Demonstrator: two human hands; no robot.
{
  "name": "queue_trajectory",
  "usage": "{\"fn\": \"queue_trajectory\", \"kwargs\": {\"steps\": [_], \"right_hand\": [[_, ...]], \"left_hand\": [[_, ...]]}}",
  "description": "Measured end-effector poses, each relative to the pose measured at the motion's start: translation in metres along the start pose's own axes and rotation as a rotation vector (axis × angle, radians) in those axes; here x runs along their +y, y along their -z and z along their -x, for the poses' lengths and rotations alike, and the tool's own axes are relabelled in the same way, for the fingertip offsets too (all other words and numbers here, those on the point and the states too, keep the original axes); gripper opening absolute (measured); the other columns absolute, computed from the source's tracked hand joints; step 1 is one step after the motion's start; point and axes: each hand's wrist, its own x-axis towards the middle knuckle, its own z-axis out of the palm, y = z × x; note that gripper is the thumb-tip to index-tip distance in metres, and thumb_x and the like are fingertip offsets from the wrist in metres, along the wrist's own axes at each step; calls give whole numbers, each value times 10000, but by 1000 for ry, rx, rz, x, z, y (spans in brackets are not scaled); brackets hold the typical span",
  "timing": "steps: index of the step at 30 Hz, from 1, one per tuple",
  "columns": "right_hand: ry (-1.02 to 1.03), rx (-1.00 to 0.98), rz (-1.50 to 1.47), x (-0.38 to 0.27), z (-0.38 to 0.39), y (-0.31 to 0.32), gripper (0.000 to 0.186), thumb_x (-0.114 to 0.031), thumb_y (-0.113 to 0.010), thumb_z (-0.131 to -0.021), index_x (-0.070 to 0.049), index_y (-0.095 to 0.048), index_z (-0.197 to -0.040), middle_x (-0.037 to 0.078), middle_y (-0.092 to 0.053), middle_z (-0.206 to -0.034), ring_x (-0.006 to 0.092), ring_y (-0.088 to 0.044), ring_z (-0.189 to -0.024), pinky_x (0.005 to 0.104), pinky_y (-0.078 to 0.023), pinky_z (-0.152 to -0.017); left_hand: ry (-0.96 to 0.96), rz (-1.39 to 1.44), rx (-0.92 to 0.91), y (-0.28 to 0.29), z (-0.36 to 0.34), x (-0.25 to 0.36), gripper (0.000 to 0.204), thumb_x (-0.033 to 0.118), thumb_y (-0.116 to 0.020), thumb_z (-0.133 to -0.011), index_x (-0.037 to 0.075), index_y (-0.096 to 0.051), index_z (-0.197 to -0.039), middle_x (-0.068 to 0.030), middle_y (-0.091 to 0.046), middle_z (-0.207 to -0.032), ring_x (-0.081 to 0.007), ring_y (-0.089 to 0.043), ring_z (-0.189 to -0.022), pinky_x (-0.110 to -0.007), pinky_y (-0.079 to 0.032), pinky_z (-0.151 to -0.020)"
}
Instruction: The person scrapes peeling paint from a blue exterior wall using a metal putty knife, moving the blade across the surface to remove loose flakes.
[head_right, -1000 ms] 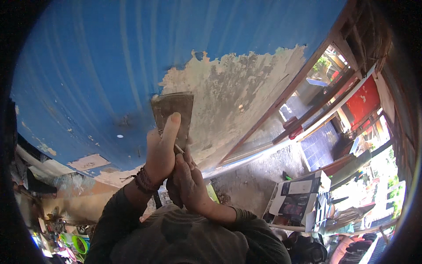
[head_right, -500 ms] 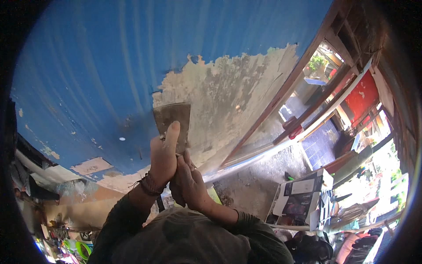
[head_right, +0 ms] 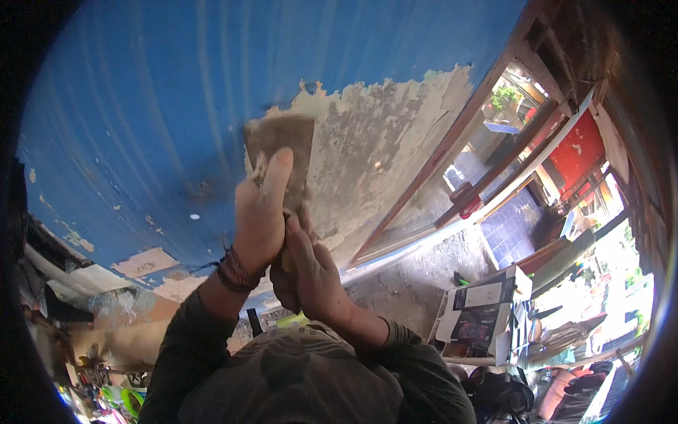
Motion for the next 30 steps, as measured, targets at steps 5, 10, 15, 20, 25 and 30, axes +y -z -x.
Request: {"fn": "queue_trajectory", "kwargs": {"steps": [5,10,15,20,25,30], "right_hand": [[-96,975,1044,11,-5,-20,437,-281,-315,-973,12,-360,-1294,211,-422,-1186,225,-431,-1044,332,-327,-876],[27,798,607,4,-16,-34,417,-306,-324,-976,-50,-361,-1303,7,-474,-673,62,-430,-473,194,-343,-402],[62,902,842,5,-22,-29,446,-328,-331,-974,-49,-351,-1321,4,-483,-683,49,-444,-499,183,-350,-421],[-24,949,707,4,-25,-38,413,-427,-258,-963,-109,-416,-1173,4,-379,-485,98,-302,-291,233,-238,-278],[-74,1102,831,15,-4,-22,496,-322,-335,-973,33,-344,-1319,134,-486,-1179,137,-483,-1025,240,-376,-876],[-7,1018,1154,14,-18,-25,482,-298,-307,-978,37,-338,-1322,202,-425,-1264,236,-436,-1161,322,-320,-980]], "left_hand": [[-293,-196,156,8,9,-30,403,382,-527,-881,0,-569,-761,-63,-554,-601,-129,-518,-425,-260,-425,-397],[-100,-67,17,3,-4,6,370,358,-531,-879,2,-586,-799,-40,-561,-626,-96,-537,-526,-234,-426,-482],[-17,-86,85,1,3,-10,313,299,-516,-891,8,-594,-802,-19,-562,-619,-80,-528,-536,-239,-406,-473],[-14,-45,58,-3,-3,1,307,282,-500,-901,12,-591,-786,-15,-552,-608,-89,-524,-513,-251,-394,-463],[-93,-144,69,8,3,-21,295,291,-529,-894,28,-613,-788,-11,-570,-637,-70,-534,-547,-215,-423,-489],[-21,-24,33,9,0,-11,270,280,-535,-892,24,-605,-843,-23,-579,-668,-82,-533,-567,-227,-429,-529]]}}
